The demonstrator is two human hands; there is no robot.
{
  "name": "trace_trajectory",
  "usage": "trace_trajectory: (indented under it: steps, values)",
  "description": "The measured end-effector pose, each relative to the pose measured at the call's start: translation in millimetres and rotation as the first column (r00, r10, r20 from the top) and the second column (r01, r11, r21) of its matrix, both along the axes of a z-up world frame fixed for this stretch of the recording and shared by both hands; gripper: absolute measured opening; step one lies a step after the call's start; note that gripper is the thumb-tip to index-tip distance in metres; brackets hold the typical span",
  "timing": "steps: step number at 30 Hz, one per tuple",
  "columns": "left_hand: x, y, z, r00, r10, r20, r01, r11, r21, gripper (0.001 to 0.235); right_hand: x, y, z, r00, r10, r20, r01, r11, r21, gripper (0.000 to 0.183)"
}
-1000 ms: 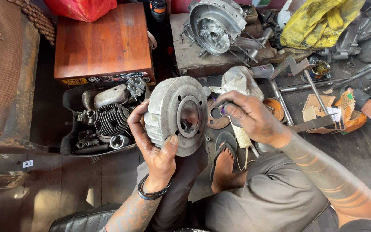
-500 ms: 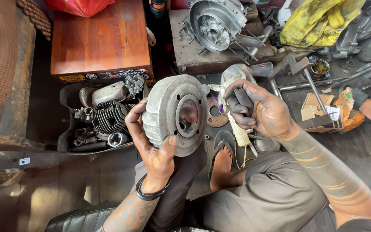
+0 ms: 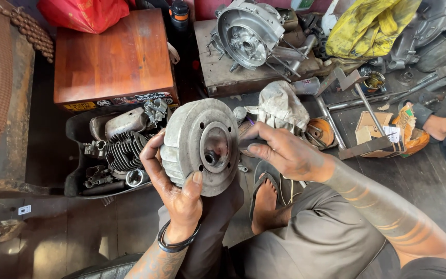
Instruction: Cleaning and inspecting the central bore of a motorcycle flywheel using a small metal tool
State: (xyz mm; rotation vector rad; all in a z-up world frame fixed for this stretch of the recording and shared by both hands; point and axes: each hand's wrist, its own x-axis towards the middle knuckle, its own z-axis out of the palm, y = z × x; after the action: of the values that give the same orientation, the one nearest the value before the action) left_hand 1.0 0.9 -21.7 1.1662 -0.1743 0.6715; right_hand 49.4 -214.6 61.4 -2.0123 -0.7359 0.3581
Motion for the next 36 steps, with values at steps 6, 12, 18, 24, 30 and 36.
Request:
trace_trajectory:
  steps: [6,12,18,24,30,36]
  values:
    - [-9.6,-1.5,21.5,0.996,0.053,-0.076,-0.050,0.998,0.047,0.076,18.3,-12.2,-15.1,0.979,0.062,0.194,-0.027,0.984,-0.179,0.030]
    - [-14.1,2.6,25.2,0.993,0.088,-0.080,-0.088,0.996,0.002,0.076,36.1,-21.0,-20.7,0.969,0.046,0.242,-0.005,0.986,-0.167,0.021]
    - [-35.5,14.0,44.0,0.984,0.161,-0.076,-0.161,0.987,0.011,0.063,45.7,-23.1,-21.2,0.986,-0.041,0.163,0.074,0.978,-0.198,0.025]
    - [-49.0,28.5,61.2,0.967,0.255,-0.010,-0.255,0.965,-0.064,0.065,66.2,-42.6,-46.4,0.980,-0.099,0.170,0.152,0.931,-0.331,0.033]
    - [-84.4,91.3,-15.0,0.437,0.730,0.526,-0.877,0.214,0.431,0.050,54.5,-67.5,-46.3,0.966,-0.236,0.108,0.259,0.906,-0.336,0.023]
    - [-83.6,111.3,2.0,0.510,0.846,0.158,-0.805,0.533,-0.260,0.023,30.1,-107.8,-50.3,0.956,-0.277,0.103,0.295,0.904,-0.308,0.019]
